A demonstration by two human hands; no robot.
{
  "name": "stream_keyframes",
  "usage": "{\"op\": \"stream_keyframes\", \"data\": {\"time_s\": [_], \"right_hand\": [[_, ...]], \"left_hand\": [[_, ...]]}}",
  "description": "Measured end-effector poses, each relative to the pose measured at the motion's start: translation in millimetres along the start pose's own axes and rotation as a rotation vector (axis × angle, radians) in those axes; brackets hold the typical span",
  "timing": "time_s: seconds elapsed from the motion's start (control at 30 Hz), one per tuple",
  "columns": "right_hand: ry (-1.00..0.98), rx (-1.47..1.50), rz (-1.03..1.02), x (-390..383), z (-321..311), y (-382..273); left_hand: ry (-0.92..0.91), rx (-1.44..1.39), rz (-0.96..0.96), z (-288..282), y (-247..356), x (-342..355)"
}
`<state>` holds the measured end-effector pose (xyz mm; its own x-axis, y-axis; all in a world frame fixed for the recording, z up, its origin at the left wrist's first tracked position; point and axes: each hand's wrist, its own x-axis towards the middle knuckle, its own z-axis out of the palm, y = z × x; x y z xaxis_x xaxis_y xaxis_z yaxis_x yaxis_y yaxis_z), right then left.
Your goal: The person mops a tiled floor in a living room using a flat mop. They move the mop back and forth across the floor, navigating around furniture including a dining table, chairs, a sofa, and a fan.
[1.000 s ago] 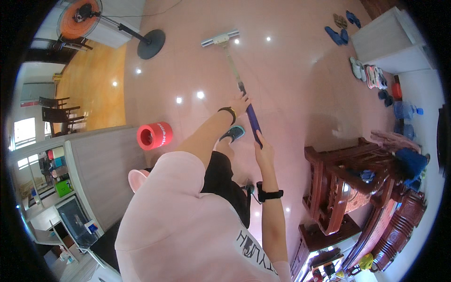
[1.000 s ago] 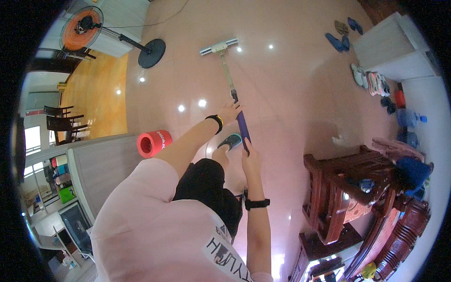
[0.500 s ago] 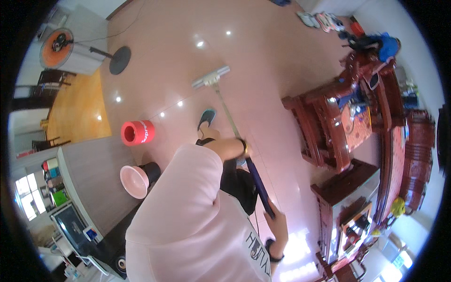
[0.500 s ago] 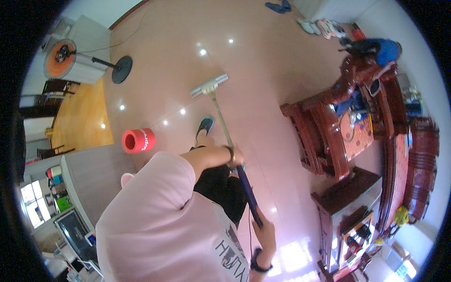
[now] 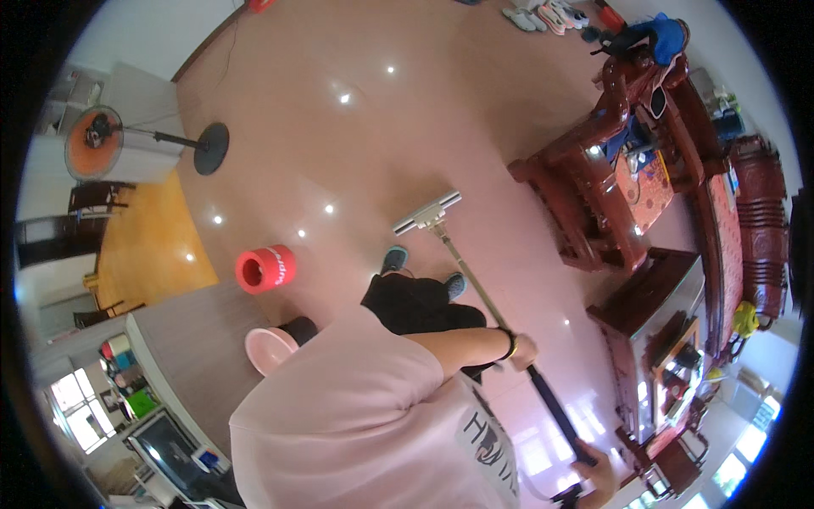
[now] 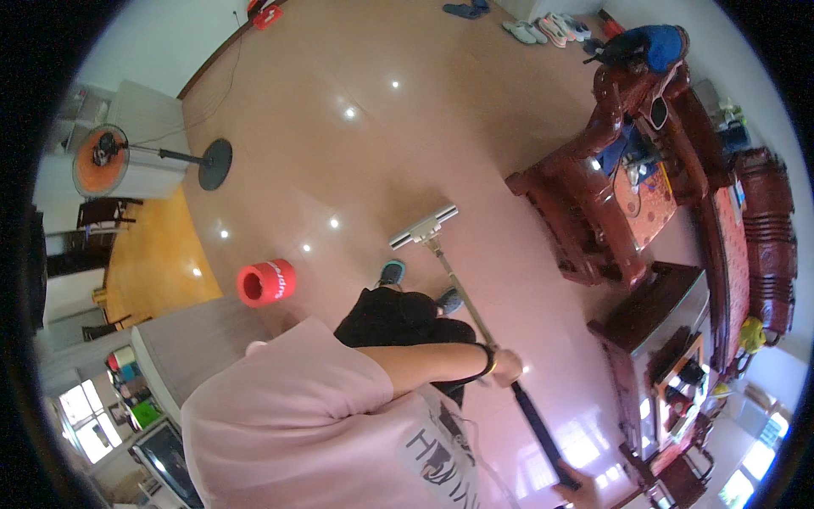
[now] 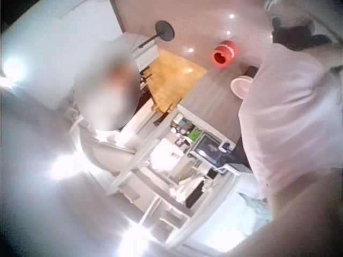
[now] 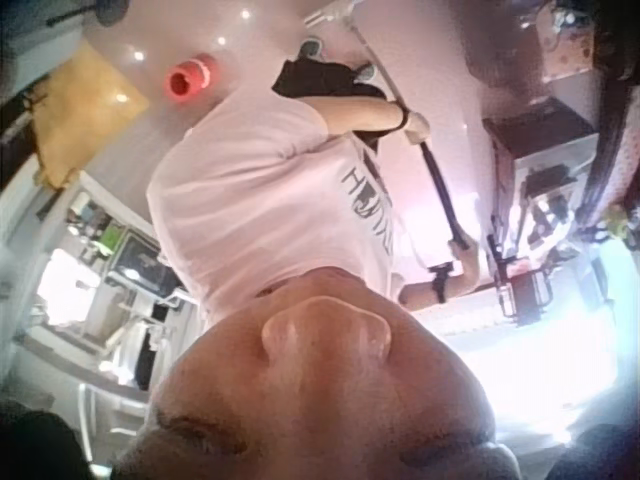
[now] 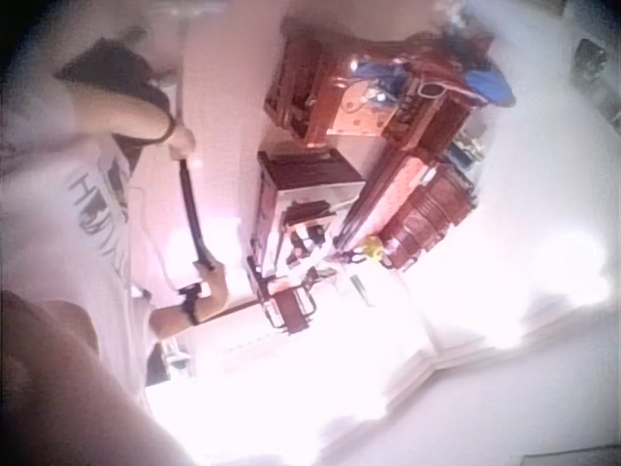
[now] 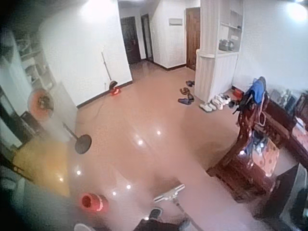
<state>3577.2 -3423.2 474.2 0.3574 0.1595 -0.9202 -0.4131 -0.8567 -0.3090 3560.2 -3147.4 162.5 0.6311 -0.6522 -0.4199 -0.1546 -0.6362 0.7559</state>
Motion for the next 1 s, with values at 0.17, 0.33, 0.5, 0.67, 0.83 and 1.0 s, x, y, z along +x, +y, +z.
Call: {"op": "stream_keyframes", "data": {"time_s": [0.17, 0.33, 0.5, 0.67, 0.83, 1.0], "right_hand": [[-0.036, -0.223, -0.041, 26, 36, -116], [-0.177, -0.301, -0.442, 115, 137, -213], [-0.265, -0.342, -0.711, 202, 274, -282], [-0.203, -0.472, -0.862, 243, 389, -329], [0.038, -0.706, -0.978, 233, 409, -327], [0.094, -0.859, -0.823, 220, 421, -309]], "left_hand": [[0.043, -0.019, -0.012, -45, -74, -62], [0.099, -0.076, -0.224, -52, -199, -185], [0.339, -0.105, -0.045, -9, -351, -322], [0.044, 0.015, -0.488, 22, -437, -434], [0.478, 0.092, -0.568, 48, -403, -447], [0.924, 0.037, -1.059, 79, -355, -415]]}}
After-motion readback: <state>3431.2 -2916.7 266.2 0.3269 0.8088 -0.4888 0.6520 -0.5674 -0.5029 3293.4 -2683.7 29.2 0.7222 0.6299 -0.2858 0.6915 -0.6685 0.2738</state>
